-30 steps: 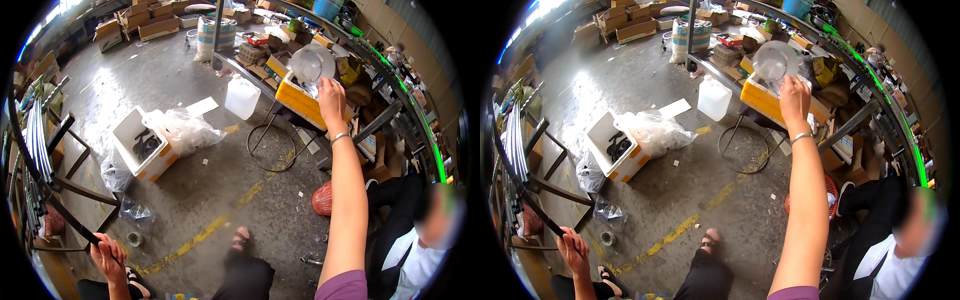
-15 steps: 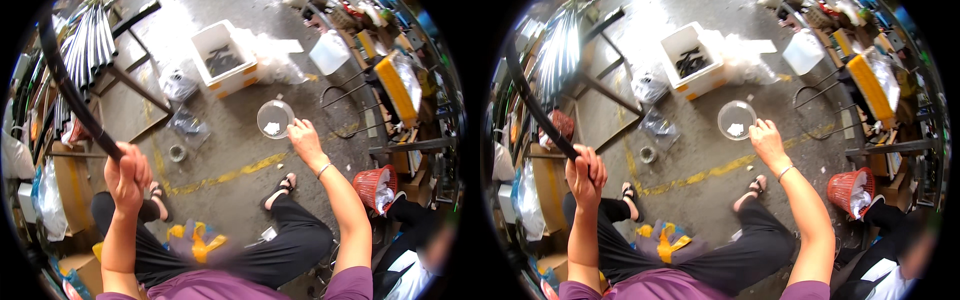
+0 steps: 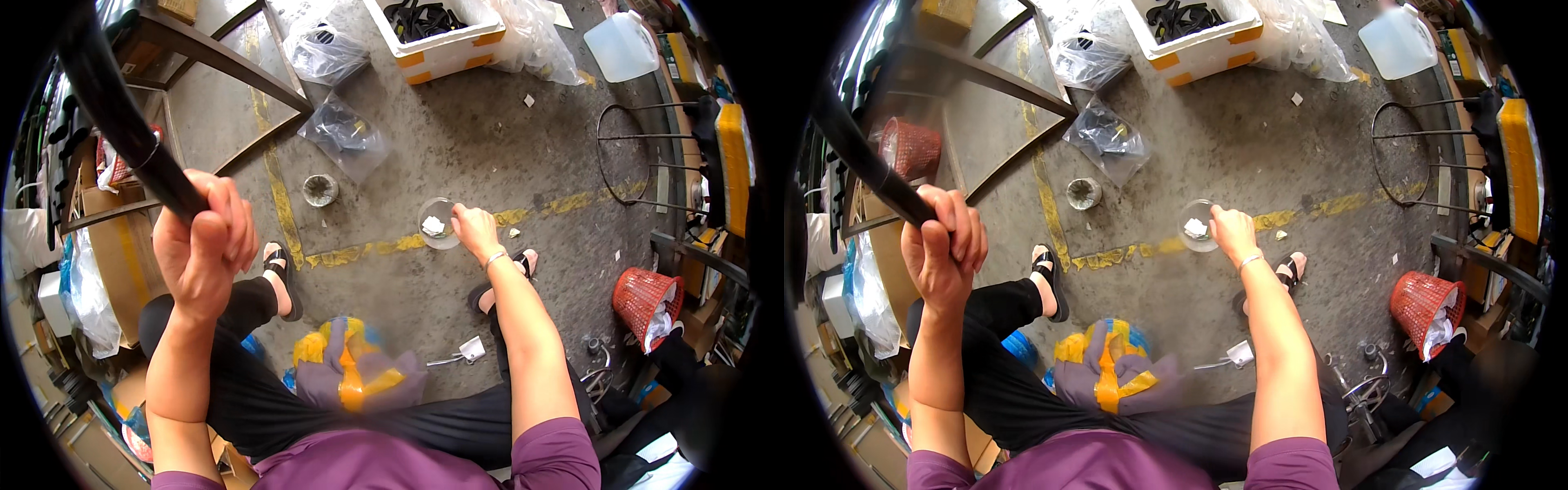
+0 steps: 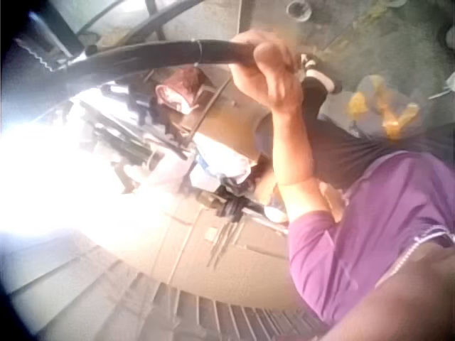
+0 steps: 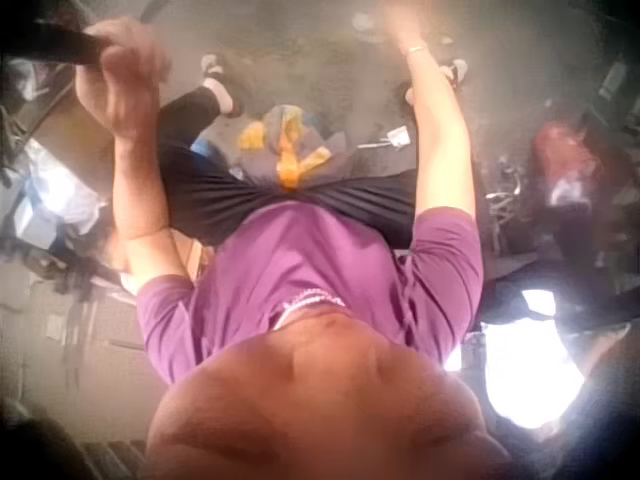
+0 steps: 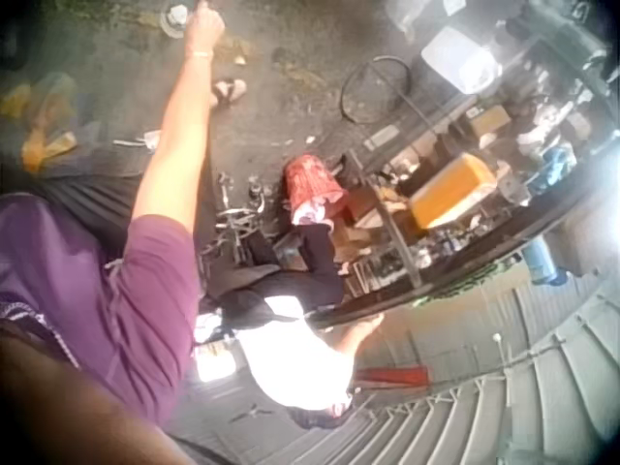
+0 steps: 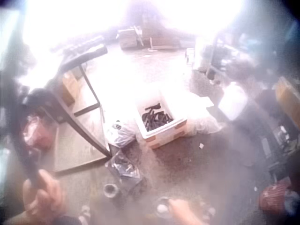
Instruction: The person picks up a fishing rod section and a cap, then assembles them by inserting the cap into the rod. They then apply a small piece of tape to the rod section.
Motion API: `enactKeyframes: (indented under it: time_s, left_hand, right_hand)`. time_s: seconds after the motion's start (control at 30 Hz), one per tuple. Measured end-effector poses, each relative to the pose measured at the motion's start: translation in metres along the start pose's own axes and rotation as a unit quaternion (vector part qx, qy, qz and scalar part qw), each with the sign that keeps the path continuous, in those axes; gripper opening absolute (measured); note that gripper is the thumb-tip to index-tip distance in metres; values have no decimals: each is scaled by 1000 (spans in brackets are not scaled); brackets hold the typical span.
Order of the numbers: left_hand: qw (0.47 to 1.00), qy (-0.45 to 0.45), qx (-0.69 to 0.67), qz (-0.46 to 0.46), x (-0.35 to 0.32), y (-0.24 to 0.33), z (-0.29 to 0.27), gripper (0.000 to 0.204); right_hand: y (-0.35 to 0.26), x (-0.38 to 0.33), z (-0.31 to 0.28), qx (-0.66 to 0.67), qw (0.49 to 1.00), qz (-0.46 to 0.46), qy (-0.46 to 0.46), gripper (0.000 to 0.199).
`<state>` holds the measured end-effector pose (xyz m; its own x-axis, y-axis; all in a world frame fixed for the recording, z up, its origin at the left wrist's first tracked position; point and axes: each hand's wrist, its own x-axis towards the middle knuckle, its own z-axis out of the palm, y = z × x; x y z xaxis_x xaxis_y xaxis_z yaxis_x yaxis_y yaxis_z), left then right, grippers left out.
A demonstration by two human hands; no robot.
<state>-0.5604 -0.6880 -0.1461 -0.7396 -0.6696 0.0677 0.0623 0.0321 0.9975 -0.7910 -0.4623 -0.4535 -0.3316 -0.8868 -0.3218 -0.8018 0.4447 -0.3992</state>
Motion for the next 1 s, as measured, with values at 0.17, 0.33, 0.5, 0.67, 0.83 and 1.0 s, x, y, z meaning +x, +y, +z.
enactKeyframes:
  time_s: [0.17,0.33,0.5,0.67,0.83,1.0]
  left_hand:
    - [999,20,-26,-21,-3,-1,-5,36]
    - [997,54,-47,-23,-11,-1,-8,39]
    - [998,67,-14,-16,-12,5,-1,39]
    - [998,27,-50,-21,-14,11,3,36]
    - [992,52,-109,-31,-31,20,-1,28]
    - [984,14,-140,-112,-58,12,16,22]
  right_hand:
    - [-1,25,72,-71,997,-28,23,16]
    - [-8,43,110,-99,994,38,-3,15]
    - [-23,45,80,-96,994,34,-42,11]
    - [-3,22,57,85,991,106,10,14]
    - [17,4,40,290,949,111,56,4]
    - [7,2,-9,351,924,129,76,9]
